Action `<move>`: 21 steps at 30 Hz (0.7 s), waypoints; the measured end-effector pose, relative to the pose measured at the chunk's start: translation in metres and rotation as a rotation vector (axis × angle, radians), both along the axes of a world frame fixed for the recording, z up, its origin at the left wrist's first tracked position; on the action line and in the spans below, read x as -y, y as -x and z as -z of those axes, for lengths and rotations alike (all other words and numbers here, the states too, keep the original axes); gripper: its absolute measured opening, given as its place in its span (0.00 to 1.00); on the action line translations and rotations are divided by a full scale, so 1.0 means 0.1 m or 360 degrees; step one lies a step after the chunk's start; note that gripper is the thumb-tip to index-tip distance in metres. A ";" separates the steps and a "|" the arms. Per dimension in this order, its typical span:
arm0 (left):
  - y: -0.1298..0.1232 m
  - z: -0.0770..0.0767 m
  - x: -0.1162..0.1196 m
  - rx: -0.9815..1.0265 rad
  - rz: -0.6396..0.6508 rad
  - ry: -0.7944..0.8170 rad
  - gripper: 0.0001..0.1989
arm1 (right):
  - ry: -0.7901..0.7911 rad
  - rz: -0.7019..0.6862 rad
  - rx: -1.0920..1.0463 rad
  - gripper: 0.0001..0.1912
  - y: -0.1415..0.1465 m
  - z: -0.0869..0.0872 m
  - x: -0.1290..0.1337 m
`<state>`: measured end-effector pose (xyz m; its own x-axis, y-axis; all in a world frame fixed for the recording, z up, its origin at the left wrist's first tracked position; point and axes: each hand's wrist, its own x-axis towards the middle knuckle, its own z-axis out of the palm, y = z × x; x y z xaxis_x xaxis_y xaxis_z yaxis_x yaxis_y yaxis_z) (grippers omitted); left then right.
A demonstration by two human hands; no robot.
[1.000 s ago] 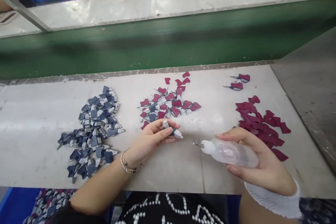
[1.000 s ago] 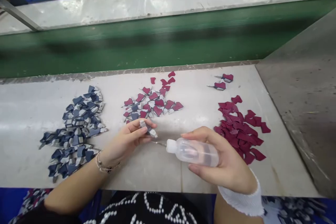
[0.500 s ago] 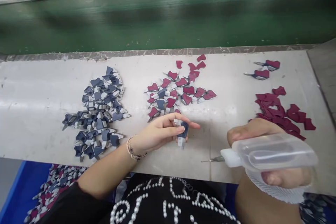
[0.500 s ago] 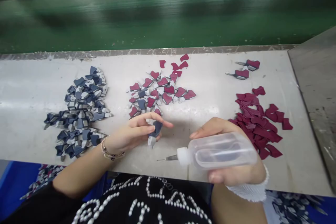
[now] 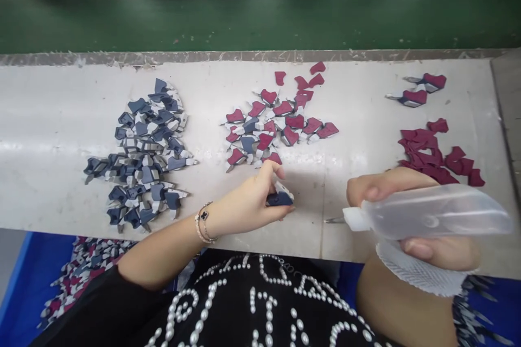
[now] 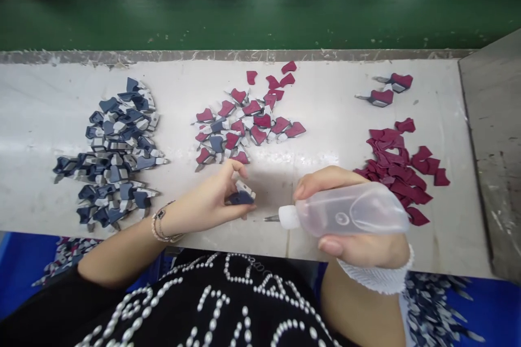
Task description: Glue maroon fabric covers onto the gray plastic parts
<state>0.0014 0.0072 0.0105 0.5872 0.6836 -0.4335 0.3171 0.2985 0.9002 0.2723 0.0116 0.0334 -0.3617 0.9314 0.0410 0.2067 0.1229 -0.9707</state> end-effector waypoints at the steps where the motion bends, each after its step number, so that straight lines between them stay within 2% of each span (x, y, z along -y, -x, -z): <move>1: 0.00 0.00 0.00 -0.0054 0.0008 -0.0036 0.19 | 0.0057 -0.0068 -0.0107 0.19 0.01 0.01 0.00; 2: 0.00 0.00 -0.01 -0.0100 0.0017 -0.0094 0.17 | 0.0120 -0.0154 -0.0226 0.16 0.02 0.01 0.00; 4: 0.02 0.01 -0.04 -0.0168 0.0064 -0.0308 0.14 | 0.0197 -0.0192 -0.0339 0.15 0.04 0.03 -0.01; 7: 0.04 0.03 -0.07 -0.0211 0.0114 -0.0716 0.07 | 0.0245 -0.0197 -0.0328 0.15 0.05 0.06 -0.02; 9: 0.05 0.05 -0.07 -0.0273 0.0131 -0.0844 0.11 | 0.0265 -0.0204 -0.0327 0.16 0.05 0.08 -0.02; 12: 0.05 0.06 -0.05 -0.0375 0.0133 -0.0736 0.24 | 0.0289 -0.0207 -0.0327 0.17 0.02 0.10 -0.01; 14: 0.05 0.07 -0.03 -0.0352 0.0116 -0.0604 0.27 | 0.0307 -0.0204 -0.0323 0.17 0.01 0.11 0.00; 16: 0.05 0.09 -0.02 -0.0357 0.0115 -0.0561 0.25 | 0.0315 -0.0195 -0.0317 0.18 0.00 0.12 0.01; 21: 0.03 0.12 -0.04 -0.0409 0.0202 -0.0699 0.13 | 0.0305 -0.0161 -0.0291 0.18 0.00 0.11 0.00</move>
<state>-0.0017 0.0111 -0.0014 0.5896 0.7637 -0.2631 0.5536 -0.1448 0.8201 0.2726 0.0113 0.0224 -0.4559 0.8881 -0.0594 0.0223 -0.0553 -0.9982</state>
